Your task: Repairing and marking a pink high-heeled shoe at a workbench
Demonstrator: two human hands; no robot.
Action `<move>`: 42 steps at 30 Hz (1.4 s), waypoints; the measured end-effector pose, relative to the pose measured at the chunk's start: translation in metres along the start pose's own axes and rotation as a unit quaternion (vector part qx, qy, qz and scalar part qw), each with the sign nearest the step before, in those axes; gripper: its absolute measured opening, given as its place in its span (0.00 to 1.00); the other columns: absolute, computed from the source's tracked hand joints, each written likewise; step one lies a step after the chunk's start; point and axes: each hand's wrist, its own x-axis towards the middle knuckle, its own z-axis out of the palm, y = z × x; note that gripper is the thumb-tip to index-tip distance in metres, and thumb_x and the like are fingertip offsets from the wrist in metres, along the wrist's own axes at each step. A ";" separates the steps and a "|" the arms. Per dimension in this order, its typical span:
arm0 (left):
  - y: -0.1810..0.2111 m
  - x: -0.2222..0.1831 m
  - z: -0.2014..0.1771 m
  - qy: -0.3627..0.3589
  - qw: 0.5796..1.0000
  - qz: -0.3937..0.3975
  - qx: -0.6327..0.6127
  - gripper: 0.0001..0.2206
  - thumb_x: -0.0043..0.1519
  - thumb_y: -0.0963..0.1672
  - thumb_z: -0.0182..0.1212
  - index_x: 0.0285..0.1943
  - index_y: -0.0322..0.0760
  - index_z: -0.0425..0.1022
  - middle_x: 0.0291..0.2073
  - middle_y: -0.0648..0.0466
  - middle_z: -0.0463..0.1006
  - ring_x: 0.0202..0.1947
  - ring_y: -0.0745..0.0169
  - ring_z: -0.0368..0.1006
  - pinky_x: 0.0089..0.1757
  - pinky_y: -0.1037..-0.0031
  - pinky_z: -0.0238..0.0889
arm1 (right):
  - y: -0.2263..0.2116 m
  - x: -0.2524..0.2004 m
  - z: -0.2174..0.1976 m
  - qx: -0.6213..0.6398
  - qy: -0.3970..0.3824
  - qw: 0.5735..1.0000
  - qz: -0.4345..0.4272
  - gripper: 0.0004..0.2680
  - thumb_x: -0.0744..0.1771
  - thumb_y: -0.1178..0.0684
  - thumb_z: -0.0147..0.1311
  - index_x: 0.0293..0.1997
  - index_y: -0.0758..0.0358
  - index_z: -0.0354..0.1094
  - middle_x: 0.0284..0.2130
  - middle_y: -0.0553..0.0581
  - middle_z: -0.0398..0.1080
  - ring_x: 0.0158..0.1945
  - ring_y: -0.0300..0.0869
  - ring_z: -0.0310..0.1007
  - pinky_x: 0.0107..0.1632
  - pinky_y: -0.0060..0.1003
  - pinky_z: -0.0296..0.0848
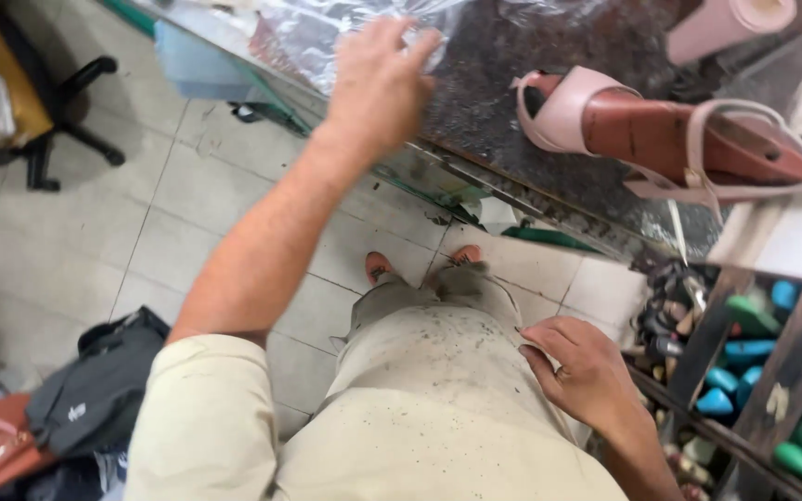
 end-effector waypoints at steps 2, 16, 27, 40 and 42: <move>-0.011 0.016 -0.020 -0.123 0.991 -0.052 0.004 0.23 0.65 0.49 0.61 0.70 0.47 0.64 0.66 0.42 0.61 0.65 0.41 0.55 0.56 0.37 0.49 | -0.005 -0.020 0.007 -0.020 0.007 0.998 0.054 0.05 0.66 0.53 0.59 0.43 0.57 0.75 0.36 0.51 0.77 0.38 0.45 0.77 0.39 0.39 0.75; 0.018 0.044 -0.072 0.188 0.969 0.114 -0.109 0.18 0.61 0.43 0.59 0.59 0.30 0.68 0.54 0.31 0.67 0.57 0.34 0.63 0.51 0.42 0.65 | 0.034 -0.067 -0.037 -0.002 0.060 0.938 0.342 0.13 0.67 0.41 0.54 0.51 0.54 0.77 0.42 0.52 0.79 0.44 0.41 0.79 0.48 0.41 0.79; 0.158 0.082 -0.019 0.031 0.869 0.296 -0.395 0.15 0.60 0.46 0.74 0.49 0.32 0.78 0.52 0.44 0.79 0.51 0.45 0.76 0.51 0.55 0.69 | 0.097 0.084 -0.125 0.044 0.365 0.930 -0.019 0.15 0.70 0.51 0.59 0.51 0.79 0.69 0.52 0.74 0.69 0.57 0.59 0.70 0.57 0.51 0.74; 0.152 0.075 0.018 0.035 0.737 0.230 -0.635 0.12 0.56 0.41 0.78 0.43 0.32 0.79 0.41 0.46 0.83 0.42 0.45 0.82 0.40 0.63 0.76 | 0.114 0.083 -0.098 0.261 0.408 0.875 0.010 0.15 0.62 0.64 0.69 0.49 0.83 0.68 0.45 0.79 0.71 0.48 0.60 0.79 0.47 0.46 0.79; 0.153 0.073 0.016 0.048 0.753 0.226 -0.617 0.14 0.54 0.42 0.80 0.43 0.34 0.79 0.39 0.48 0.83 0.40 0.48 0.82 0.40 0.63 0.77 | 0.105 0.081 -0.103 0.264 0.401 0.877 0.027 0.20 0.61 0.64 0.70 0.55 0.82 0.66 0.45 0.74 0.74 0.46 0.50 0.78 0.50 0.43 0.78</move>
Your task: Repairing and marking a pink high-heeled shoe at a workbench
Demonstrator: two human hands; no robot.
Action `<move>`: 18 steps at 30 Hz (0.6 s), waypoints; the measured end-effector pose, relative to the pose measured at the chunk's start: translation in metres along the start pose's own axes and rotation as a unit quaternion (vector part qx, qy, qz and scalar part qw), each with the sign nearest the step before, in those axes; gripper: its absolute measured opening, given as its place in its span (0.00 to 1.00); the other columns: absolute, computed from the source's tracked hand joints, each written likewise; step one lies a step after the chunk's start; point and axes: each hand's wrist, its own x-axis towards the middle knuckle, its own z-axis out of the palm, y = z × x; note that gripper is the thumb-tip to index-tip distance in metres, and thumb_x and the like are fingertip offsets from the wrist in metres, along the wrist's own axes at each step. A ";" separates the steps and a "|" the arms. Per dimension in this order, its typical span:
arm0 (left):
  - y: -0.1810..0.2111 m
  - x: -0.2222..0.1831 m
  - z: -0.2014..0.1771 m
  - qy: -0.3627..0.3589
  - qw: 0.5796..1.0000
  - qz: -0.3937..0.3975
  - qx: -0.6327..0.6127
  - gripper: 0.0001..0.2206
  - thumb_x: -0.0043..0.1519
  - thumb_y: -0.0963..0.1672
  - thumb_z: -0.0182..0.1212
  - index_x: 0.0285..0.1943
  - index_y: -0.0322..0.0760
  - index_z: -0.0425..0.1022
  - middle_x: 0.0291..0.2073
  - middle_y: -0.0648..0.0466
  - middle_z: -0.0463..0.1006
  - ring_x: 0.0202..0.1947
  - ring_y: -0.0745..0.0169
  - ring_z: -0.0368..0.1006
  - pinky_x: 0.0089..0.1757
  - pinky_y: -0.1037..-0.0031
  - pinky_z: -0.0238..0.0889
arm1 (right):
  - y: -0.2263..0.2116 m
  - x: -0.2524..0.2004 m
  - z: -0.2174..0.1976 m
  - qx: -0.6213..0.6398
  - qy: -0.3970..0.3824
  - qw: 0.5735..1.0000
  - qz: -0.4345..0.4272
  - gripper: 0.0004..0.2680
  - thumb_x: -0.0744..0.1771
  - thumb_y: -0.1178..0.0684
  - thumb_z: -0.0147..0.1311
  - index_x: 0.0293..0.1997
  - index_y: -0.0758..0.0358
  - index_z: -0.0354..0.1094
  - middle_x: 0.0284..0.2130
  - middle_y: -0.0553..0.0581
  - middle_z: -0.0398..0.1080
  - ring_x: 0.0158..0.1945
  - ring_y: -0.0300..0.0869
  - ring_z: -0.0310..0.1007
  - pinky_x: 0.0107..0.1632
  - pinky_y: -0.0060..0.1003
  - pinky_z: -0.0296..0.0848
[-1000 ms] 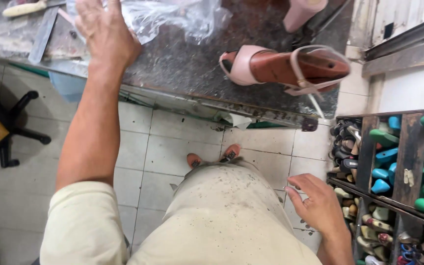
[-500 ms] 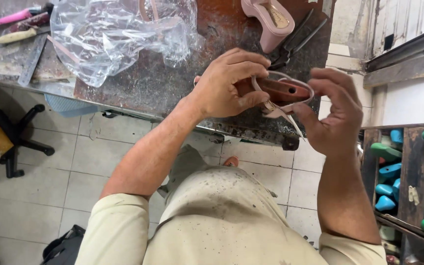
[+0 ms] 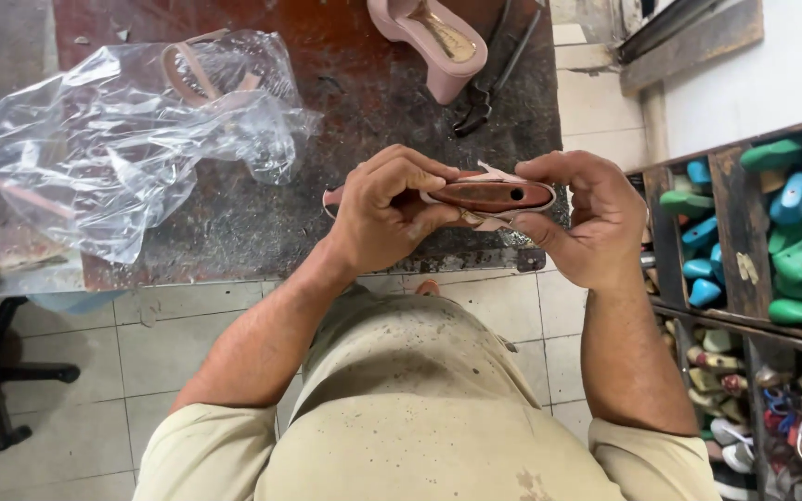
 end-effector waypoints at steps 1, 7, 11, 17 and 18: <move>-0.002 -0.001 0.002 -0.002 1.000 -0.002 -0.005 0.14 0.54 0.42 0.80 0.43 0.34 0.79 0.39 0.48 0.83 0.40 0.48 0.82 0.40 0.63 0.77 | 0.001 -0.002 0.001 -0.004 0.003 1.000 0.004 0.20 0.61 0.64 0.70 0.55 0.82 0.66 0.45 0.74 0.74 0.46 0.50 0.78 0.50 0.43 0.78; 0.015 -0.010 0.005 0.008 0.999 0.043 0.010 0.11 0.58 0.44 0.76 0.37 0.34 0.76 0.37 0.47 0.82 0.35 0.43 0.80 0.37 0.60 0.75 | 0.000 -0.027 -0.003 -0.003 -0.013 1.000 -0.015 0.26 0.60 0.64 0.71 0.62 0.78 0.59 0.41 0.73 0.76 0.45 0.45 0.77 0.52 0.42 0.75; 0.021 -0.018 0.006 -0.006 0.998 0.057 -0.009 0.09 0.59 0.43 0.74 0.36 0.36 0.77 0.37 0.48 0.83 0.34 0.45 0.80 0.37 0.62 0.76 | -0.002 -0.043 0.001 0.041 0.009 0.999 -0.017 0.29 0.59 0.64 0.72 0.63 0.74 0.56 0.39 0.75 0.76 0.42 0.49 0.74 0.46 0.41 0.76; 0.026 -0.021 0.006 -0.012 0.998 0.059 0.001 0.09 0.59 0.44 0.73 0.36 0.36 0.77 0.37 0.47 0.84 0.34 0.44 0.80 0.37 0.61 0.76 | -0.014 -0.038 0.007 -0.003 0.012 0.999 -0.039 0.17 0.57 0.60 0.74 0.43 0.76 0.69 0.36 0.73 0.78 0.38 0.55 0.76 0.43 0.46 0.77; 0.026 -0.019 0.006 -0.017 0.998 0.054 -0.001 0.10 0.58 0.44 0.75 0.36 0.37 0.77 0.37 0.46 0.84 0.34 0.43 0.79 0.38 0.60 0.76 | -0.017 -0.034 0.005 -0.007 0.009 0.999 -0.051 0.16 0.58 0.61 0.74 0.41 0.77 0.70 0.36 0.75 0.77 0.37 0.59 0.76 0.42 0.49 0.78</move>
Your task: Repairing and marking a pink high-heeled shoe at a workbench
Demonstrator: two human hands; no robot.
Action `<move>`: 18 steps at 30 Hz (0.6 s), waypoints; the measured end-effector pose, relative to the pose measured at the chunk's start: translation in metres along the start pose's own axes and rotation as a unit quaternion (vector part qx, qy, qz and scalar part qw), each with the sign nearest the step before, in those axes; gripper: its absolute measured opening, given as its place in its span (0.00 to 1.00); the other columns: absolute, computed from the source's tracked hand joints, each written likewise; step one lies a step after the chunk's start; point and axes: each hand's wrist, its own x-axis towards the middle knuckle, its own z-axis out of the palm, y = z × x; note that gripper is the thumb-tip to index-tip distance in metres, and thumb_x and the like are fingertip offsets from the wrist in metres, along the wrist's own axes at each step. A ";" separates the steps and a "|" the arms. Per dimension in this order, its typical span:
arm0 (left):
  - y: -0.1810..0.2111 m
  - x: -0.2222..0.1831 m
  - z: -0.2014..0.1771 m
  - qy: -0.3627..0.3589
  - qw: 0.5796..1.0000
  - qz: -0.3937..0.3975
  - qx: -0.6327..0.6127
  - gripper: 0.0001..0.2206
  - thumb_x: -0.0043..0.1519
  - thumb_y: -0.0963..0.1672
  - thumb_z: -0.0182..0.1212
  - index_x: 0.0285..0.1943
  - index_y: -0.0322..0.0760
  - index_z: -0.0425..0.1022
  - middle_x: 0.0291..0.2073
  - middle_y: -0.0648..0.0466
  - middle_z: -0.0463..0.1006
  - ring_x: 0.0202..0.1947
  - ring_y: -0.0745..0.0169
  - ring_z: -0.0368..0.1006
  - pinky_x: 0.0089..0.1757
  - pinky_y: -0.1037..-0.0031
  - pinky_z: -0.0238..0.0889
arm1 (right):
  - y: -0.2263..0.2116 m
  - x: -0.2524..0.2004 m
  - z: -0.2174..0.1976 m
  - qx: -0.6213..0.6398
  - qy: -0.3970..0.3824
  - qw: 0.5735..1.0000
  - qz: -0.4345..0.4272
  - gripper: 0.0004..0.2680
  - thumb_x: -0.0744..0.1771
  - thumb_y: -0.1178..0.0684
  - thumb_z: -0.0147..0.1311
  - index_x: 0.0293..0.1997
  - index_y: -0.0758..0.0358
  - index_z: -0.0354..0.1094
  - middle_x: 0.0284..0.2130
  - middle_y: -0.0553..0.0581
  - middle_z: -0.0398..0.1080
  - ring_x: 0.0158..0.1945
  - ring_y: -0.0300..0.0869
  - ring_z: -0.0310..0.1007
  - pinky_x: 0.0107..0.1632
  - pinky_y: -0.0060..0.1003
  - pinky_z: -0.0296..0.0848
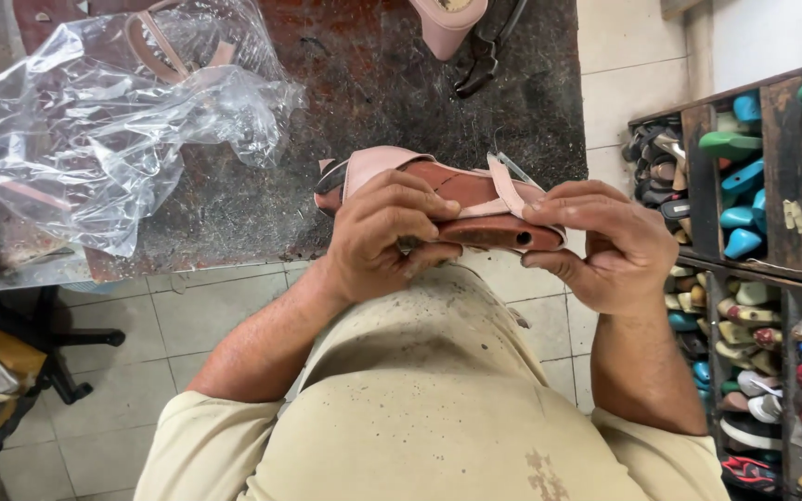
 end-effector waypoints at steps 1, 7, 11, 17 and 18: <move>-0.002 0.003 -0.001 -0.001 1.000 0.003 0.001 0.10 0.58 0.44 0.75 0.36 0.37 0.77 0.37 0.46 0.84 0.34 0.43 0.79 0.38 0.60 0.76 | 0.003 0.001 -0.003 0.000 0.001 1.000 -0.003 0.16 0.58 0.61 0.74 0.41 0.77 0.70 0.36 0.75 0.77 0.37 0.59 0.76 0.42 0.49 0.78; -0.013 0.051 -0.010 -0.069 0.990 -0.088 -0.089 0.16 0.64 0.46 0.67 0.50 0.33 0.66 0.43 0.46 0.79 0.37 0.60 0.80 0.35 0.76 0.79 | 0.006 0.044 -0.017 -0.047 -0.016 0.996 0.076 0.09 0.65 0.60 0.66 0.43 0.72 0.70 0.44 0.72 0.76 0.26 0.36 0.74 0.26 0.26 0.71; -0.036 0.073 -0.007 -0.096 0.950 -0.155 -0.255 0.31 0.63 0.49 0.72 0.69 0.42 0.57 0.62 0.46 0.73 0.60 0.56 0.75 0.59 0.66 0.72 | 0.021 0.072 -0.015 0.084 0.101 0.978 0.165 0.07 0.65 0.67 0.64 0.42 0.66 0.68 0.43 0.74 0.75 0.39 0.51 0.81 0.44 0.39 0.85; -0.042 0.095 0.009 -0.085 0.925 -0.218 -0.300 0.39 0.55 0.41 0.78 0.72 0.37 0.54 0.46 0.44 0.78 0.49 0.53 0.81 0.52 0.64 0.78 | 0.042 0.099 -0.023 0.118 0.148 0.975 0.118 0.10 0.65 0.69 0.65 0.42 0.65 0.66 0.40 0.74 0.76 0.41 0.49 0.82 0.42 0.36 0.83; -0.048 0.092 0.016 -0.025 0.925 -0.234 -0.298 0.41 0.54 0.36 0.80 0.74 0.37 0.55 0.38 0.48 0.78 0.42 0.55 0.83 0.46 0.66 0.79 | 0.051 0.100 -0.027 0.139 0.147 0.975 0.093 0.11 0.64 0.71 0.65 0.43 0.69 0.64 0.41 0.80 0.75 0.39 0.50 0.82 0.40 0.35 0.82</move>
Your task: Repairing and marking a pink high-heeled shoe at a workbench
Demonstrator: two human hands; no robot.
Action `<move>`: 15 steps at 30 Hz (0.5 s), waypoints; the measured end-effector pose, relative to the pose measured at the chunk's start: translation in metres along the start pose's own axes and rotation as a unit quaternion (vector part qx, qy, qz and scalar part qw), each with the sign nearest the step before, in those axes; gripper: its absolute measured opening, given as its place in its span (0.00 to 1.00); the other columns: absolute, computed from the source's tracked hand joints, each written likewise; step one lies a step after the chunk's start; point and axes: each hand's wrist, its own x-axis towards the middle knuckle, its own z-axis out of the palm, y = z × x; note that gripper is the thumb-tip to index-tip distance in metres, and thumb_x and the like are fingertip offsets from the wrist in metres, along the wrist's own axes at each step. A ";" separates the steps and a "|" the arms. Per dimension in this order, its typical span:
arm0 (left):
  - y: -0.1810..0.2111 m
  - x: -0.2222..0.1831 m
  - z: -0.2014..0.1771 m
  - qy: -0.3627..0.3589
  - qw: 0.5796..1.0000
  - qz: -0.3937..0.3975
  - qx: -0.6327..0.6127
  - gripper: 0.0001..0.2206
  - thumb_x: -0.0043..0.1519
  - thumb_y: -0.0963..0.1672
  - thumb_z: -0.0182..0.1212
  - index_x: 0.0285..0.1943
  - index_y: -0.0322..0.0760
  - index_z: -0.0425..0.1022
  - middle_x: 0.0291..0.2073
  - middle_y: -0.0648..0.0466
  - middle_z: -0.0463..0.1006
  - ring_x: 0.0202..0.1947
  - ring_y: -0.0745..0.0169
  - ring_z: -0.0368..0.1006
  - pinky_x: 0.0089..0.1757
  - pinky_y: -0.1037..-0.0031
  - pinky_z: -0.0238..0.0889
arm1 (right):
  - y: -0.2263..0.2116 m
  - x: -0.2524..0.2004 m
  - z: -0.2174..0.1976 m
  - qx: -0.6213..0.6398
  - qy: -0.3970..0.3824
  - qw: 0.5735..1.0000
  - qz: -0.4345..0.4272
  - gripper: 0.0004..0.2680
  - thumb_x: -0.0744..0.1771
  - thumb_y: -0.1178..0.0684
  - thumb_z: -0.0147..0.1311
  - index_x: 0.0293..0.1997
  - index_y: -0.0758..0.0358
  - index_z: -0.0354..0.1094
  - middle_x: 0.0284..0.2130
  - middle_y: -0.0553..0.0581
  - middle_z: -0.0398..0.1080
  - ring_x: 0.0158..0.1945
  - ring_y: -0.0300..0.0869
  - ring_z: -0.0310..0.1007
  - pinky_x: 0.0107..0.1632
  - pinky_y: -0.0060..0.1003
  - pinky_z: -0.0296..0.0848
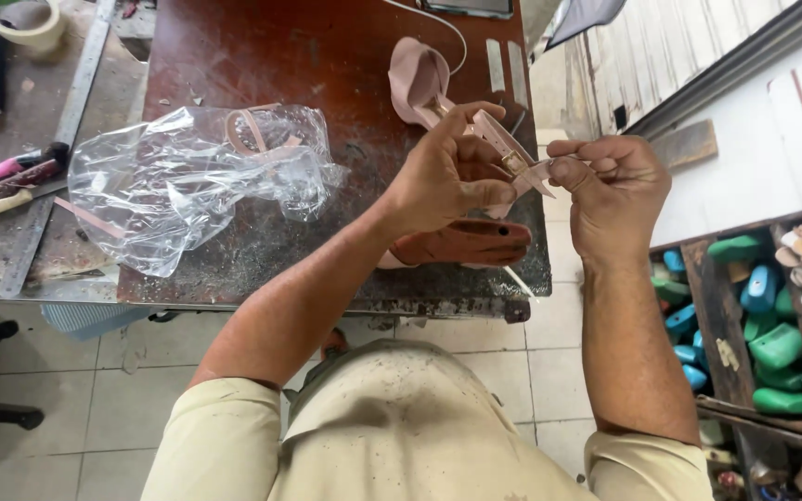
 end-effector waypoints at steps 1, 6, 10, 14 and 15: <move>-0.006 0.003 -0.001 0.001 1.000 0.006 0.001 0.41 0.54 0.36 0.80 0.74 0.37 0.55 0.38 0.48 0.78 0.42 0.55 0.83 0.46 0.66 0.79 | -0.001 0.003 0.001 0.000 -0.005 1.000 -0.004 0.11 0.64 0.71 0.65 0.43 0.69 0.64 0.41 0.80 0.75 0.39 0.50 0.82 0.40 0.35 0.82; -0.004 0.010 0.004 0.028 1.000 0.008 0.009 0.34 0.52 0.37 0.81 0.66 0.38 0.65 0.34 0.48 0.79 0.36 0.59 0.82 0.37 0.72 0.80 | -0.003 0.012 0.001 0.008 0.002 1.000 -0.006 0.11 0.65 0.71 0.65 0.42 0.68 0.63 0.41 0.81 0.75 0.39 0.50 0.83 0.39 0.34 0.81; -0.013 0.022 0.005 0.027 0.999 -0.009 -0.017 0.27 0.51 0.38 0.81 0.58 0.36 0.72 0.33 0.49 0.81 0.33 0.63 0.81 0.34 0.75 0.78 | -0.012 0.017 0.007 0.006 -0.004 1.000 0.001 0.10 0.66 0.69 0.64 0.42 0.68 0.63 0.41 0.81 0.75 0.38 0.50 0.83 0.38 0.34 0.83; -0.021 0.029 0.003 0.012 0.999 -0.033 -0.040 0.20 0.50 0.38 0.81 0.48 0.31 0.75 0.30 0.48 0.80 0.28 0.63 0.79 0.27 0.78 0.75 | -0.010 0.022 0.000 0.002 -0.023 1.000 0.003 0.10 0.66 0.69 0.63 0.43 0.68 0.63 0.42 0.82 0.74 0.38 0.50 0.83 0.39 0.35 0.83; -0.019 0.029 0.003 0.004 0.998 -0.036 -0.047 0.19 0.50 0.38 0.81 0.47 0.31 0.76 0.30 0.48 0.81 0.28 0.63 0.79 0.26 0.78 0.74 | -0.011 0.022 -0.001 -0.001 -0.026 1.000 0.003 0.10 0.67 0.69 0.63 0.44 0.68 0.63 0.42 0.82 0.74 0.38 0.50 0.83 0.39 0.35 0.83</move>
